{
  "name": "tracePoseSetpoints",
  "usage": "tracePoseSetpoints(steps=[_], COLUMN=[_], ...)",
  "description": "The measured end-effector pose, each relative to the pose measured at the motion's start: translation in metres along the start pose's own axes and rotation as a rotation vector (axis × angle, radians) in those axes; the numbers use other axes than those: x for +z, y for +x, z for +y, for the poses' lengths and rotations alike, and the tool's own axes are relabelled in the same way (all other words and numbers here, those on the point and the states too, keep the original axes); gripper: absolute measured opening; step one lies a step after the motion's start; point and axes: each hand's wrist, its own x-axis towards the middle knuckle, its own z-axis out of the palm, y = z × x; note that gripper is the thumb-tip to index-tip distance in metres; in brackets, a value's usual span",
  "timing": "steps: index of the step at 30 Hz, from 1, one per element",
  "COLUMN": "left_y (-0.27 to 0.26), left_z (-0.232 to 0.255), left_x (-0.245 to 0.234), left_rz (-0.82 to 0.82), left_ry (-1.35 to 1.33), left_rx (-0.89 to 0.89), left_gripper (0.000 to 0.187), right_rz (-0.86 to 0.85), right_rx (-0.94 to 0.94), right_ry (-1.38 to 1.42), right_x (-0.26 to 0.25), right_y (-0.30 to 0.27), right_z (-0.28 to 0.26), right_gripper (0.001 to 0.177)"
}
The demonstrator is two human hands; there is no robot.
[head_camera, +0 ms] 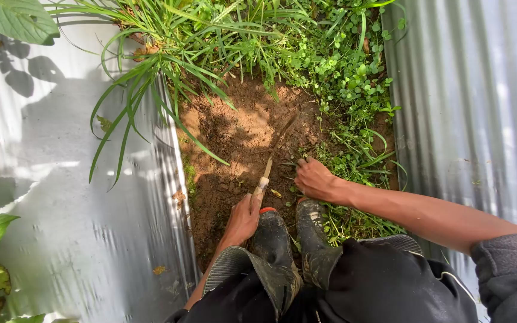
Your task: Weeding a garden bed using a hand sickle and pulling weeds by hand
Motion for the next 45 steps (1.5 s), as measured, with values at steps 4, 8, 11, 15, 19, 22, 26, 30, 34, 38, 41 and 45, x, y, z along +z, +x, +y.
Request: tracePoseSetpoints(steps=[4,8,11,15,19,22,26,30,34,38,41,45], left_y=[0.06,0.041,0.026,0.014,0.026,0.03,0.031,0.054,0.057,0.072,0.089,0.095], left_z=[-0.1,-0.08,-0.05,-0.029,-0.033,-0.018,0.02,0.026,0.067,0.069,0.092,0.155], left_x=[0.021,-0.001,-0.013,-0.014,-0.021,-0.025,-0.029,-0.04,-0.051,-0.055,-0.059,-0.072], left_rz=[0.252,0.273,0.292,0.29,0.312,0.346,0.387,0.411,0.431,0.374,0.327,0.27], left_ry=[-0.033,-0.202,-0.162,-0.169,-0.138,-0.031,0.011,0.045,0.052,0.099,0.157,0.271], left_rx=[0.157,0.055,0.056,0.112,0.134,0.07,0.117,0.108,0.084,0.091,0.153,0.084], left_gripper=[0.057,0.047,0.052,0.057,0.037,0.037,0.03,0.038,0.038,0.035,0.032,0.042], right_rz=[0.167,0.186,-0.005,-0.138,0.087,0.511,0.001,-0.177,-0.037,0.017,0.061,-0.006], right_rx=[-0.002,0.235,0.369,0.468,0.564,0.782,1.037,1.062,1.04,0.995,0.97,0.738], right_ry=[0.217,0.397,0.383,0.374,0.37,-0.015,-0.326,-0.41,-0.167,-0.032,0.112,0.467], right_x=[-0.039,-0.088,-0.084,0.053,-0.039,-0.116,-0.099,0.016,0.039,-0.01,0.017,0.067], right_y=[-0.036,-0.034,-0.023,0.018,-0.023,-0.05,-0.026,0.049,0.055,0.009,0.02,0.046], right_z=[0.012,0.048,0.06,0.026,0.073,0.113,0.157,0.213,0.227,0.198,0.177,0.082], right_gripper=[0.039,0.038,0.063,0.041,0.046,0.044,0.059,0.034,0.028,0.024,0.026,0.023])
